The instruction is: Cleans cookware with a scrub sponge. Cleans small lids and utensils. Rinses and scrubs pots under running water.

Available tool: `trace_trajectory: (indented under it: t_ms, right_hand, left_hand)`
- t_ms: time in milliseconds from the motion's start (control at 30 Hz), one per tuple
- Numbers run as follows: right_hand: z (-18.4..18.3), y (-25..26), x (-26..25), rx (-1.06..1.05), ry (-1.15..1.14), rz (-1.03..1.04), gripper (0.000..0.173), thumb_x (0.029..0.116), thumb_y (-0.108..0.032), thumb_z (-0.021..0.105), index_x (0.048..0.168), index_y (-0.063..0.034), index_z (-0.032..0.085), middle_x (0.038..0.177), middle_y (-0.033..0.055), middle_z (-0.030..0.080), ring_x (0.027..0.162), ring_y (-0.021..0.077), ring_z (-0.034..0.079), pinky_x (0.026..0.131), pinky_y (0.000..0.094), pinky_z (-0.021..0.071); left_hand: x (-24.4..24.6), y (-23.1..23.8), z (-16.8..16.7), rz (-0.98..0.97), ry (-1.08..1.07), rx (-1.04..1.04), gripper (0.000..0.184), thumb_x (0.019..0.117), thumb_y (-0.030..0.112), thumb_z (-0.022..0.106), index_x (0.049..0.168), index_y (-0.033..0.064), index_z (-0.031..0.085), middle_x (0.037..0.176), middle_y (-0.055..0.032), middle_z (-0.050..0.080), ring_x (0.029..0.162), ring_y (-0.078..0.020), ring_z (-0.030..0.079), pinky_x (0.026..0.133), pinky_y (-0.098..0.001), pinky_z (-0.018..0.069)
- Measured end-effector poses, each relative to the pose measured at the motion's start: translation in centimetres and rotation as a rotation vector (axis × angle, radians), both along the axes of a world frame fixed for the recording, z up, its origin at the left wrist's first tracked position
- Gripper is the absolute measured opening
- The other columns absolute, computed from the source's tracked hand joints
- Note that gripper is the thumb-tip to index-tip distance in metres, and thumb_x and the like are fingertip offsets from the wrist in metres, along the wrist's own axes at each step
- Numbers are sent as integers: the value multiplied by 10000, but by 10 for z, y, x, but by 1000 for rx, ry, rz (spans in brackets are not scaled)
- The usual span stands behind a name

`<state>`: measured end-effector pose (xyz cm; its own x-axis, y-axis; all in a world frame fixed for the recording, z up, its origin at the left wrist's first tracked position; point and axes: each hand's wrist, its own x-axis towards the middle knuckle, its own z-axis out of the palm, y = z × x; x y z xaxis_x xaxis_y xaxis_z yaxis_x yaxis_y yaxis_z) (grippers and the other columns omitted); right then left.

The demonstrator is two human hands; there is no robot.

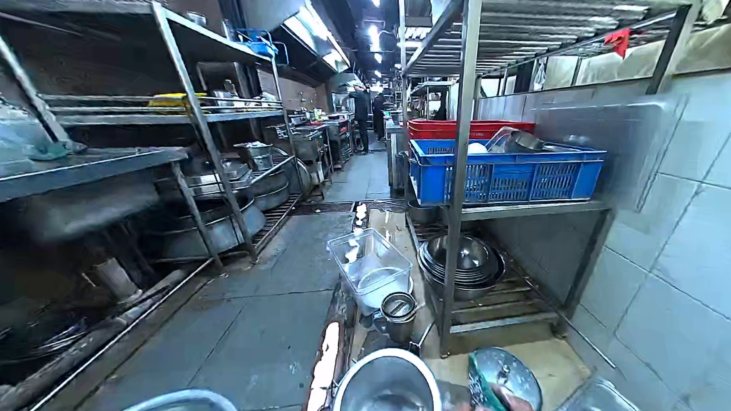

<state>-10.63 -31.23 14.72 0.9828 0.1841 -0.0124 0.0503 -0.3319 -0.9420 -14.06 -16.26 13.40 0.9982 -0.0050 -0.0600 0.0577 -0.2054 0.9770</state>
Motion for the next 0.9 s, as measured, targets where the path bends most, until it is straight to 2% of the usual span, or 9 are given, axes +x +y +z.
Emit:
trace_trajectory:
  t_ms: [67,133,233,333,400,500,633,800,900]
  right_hand:
    - [21,20,-17,46,-4,-47,388,866,-179,784,1213,-19,713,1039,115,759,946,212,731,908,448,590]
    - [20,39,-37,171,-7,-108,414,851,-153,778,1230,-5,701,1048,111,760,941,190,735,890,413,606]
    - [-13,64,-65,330,28,-171,391,857,-95,752,1219,37,686,1008,140,757,891,199,737,844,405,617]
    - [-34,79,-79,293,100,-202,286,864,-59,743,1133,38,724,939,144,757,836,211,728,814,424,603]
    - [-38,79,-81,284,132,-206,279,881,-72,733,1143,22,722,956,136,757,851,207,729,824,418,603]
    - [-38,73,-81,442,195,-216,280,893,-21,714,1163,46,694,939,154,747,793,213,722,748,397,612]
    - [-45,69,-82,501,192,-151,342,836,3,700,1173,53,678,940,151,745,786,207,719,726,384,613]
    - [-48,66,-81,516,201,-125,377,803,29,627,1175,51,679,1001,147,745,852,203,718,772,388,607]
    - [-44,65,-79,554,197,-133,300,891,-52,673,1173,50,665,1010,146,727,884,210,708,803,395,604]
  left_hand:
    - [-11,21,23,-36,16,15,221,962,126,617,1062,-42,720,913,-166,731,860,-263,711,854,-499,575]
    - [-22,40,32,-81,34,94,228,958,157,618,1075,-5,727,938,-147,740,885,-257,721,868,-502,579]
    - [-41,64,22,-152,82,230,263,951,198,629,1081,-11,723,982,-180,728,948,-302,707,910,-534,553]
    - [-61,71,7,-194,142,303,338,927,237,686,1124,-37,707,1037,-227,722,1009,-354,699,945,-568,533]
    - [-68,68,7,-232,176,363,467,899,299,731,1245,-7,663,1146,-220,712,1108,-352,686,1008,-566,516]
    - [-68,68,1,-277,147,378,581,894,309,760,1367,16,595,1240,-206,692,1174,-328,670,1062,-531,499]
    - [-64,75,-3,-285,126,431,448,939,257,701,1309,11,642,1224,-203,694,1172,-320,663,1064,-514,492]
    - [-59,79,-11,-224,116,385,321,992,235,623,1206,10,704,1141,-186,719,1106,-295,684,1033,-499,509]
    - [-59,80,-11,-184,74,365,313,1017,218,577,1217,17,711,1132,-173,728,1093,-276,693,1027,-480,516]
